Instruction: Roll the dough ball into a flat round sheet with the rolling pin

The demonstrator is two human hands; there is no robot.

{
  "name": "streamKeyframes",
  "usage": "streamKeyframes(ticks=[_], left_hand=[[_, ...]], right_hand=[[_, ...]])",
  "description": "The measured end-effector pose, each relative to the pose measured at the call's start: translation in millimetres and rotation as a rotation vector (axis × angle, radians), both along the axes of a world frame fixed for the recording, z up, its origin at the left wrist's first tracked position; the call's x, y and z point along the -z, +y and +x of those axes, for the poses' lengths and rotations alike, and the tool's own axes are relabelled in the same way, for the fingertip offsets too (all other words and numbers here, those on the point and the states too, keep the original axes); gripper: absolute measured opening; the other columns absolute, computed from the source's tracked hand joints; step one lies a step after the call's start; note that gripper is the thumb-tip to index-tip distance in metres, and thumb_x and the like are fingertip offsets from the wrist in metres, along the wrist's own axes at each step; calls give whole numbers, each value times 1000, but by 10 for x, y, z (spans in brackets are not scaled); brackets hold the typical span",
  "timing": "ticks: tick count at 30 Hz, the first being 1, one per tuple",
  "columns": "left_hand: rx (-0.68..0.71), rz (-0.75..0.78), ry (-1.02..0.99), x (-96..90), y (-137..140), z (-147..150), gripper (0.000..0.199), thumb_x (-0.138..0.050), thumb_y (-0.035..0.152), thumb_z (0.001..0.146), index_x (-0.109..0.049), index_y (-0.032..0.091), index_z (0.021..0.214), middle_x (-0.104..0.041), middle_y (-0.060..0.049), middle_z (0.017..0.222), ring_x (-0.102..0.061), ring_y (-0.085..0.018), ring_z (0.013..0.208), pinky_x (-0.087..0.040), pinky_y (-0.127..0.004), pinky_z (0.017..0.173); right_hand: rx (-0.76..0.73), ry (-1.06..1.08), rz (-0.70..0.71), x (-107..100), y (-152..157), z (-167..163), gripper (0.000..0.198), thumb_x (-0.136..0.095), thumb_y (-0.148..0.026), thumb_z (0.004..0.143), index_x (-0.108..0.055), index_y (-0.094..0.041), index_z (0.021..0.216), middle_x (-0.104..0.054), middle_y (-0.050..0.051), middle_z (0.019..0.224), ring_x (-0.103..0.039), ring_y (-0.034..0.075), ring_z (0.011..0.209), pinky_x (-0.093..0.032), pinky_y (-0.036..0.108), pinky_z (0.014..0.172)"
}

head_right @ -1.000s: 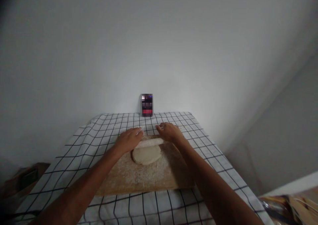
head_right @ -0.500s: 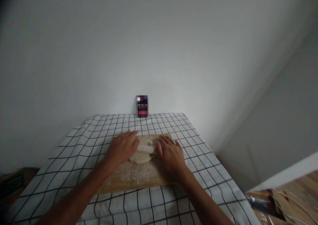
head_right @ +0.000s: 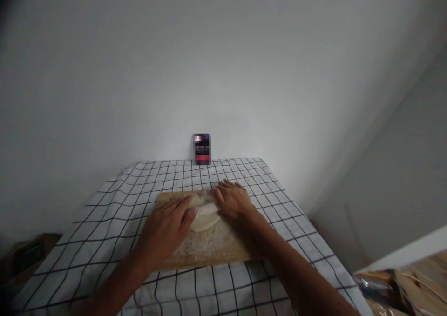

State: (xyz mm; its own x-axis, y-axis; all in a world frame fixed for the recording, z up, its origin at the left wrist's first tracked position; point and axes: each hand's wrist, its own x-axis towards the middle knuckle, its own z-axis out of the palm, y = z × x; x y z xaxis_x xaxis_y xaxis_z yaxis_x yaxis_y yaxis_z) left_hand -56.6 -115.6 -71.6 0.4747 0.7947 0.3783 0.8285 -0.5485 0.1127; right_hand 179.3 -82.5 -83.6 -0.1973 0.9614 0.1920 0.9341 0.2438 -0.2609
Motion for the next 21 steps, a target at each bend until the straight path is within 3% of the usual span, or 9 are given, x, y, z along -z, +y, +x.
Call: streamKeyframes(ticks=[5, 10, 21], left_hand=[[-112, -108, 52, -119, 416, -28, 41, -37, 37, 113, -73, 20, 121, -82, -11, 117, -76, -27, 112, -55, -40, 101], [-232, -235, 96, -141, 808, -85, 51, -28, 39, 114, -74, 18, 114, -82, -15, 116, -77, -31, 110, -57, -43, 93], [-149, -218, 153, 14, 906, -142, 34, -43, 31, 110, -72, 20, 123, -79, -13, 121, -73, -26, 115, -55, -39, 102]], right_hand=[[-57, -10, -97, -138, 603, -112, 63, -19, -51, 115, -75, -22, 119, -75, 13, 134, -65, 29, 134, -50, 42, 110], [-55, -16, -136, -162, 983, -190, 71, -14, -53, 115, -76, -19, 112, -81, 13, 118, -74, 25, 113, -52, 32, 96], [-12, -116, -116, -1, 932, -131, 47, -32, -43, 113, -74, -22, 122, -75, 14, 131, -69, 27, 122, -52, 38, 101]])
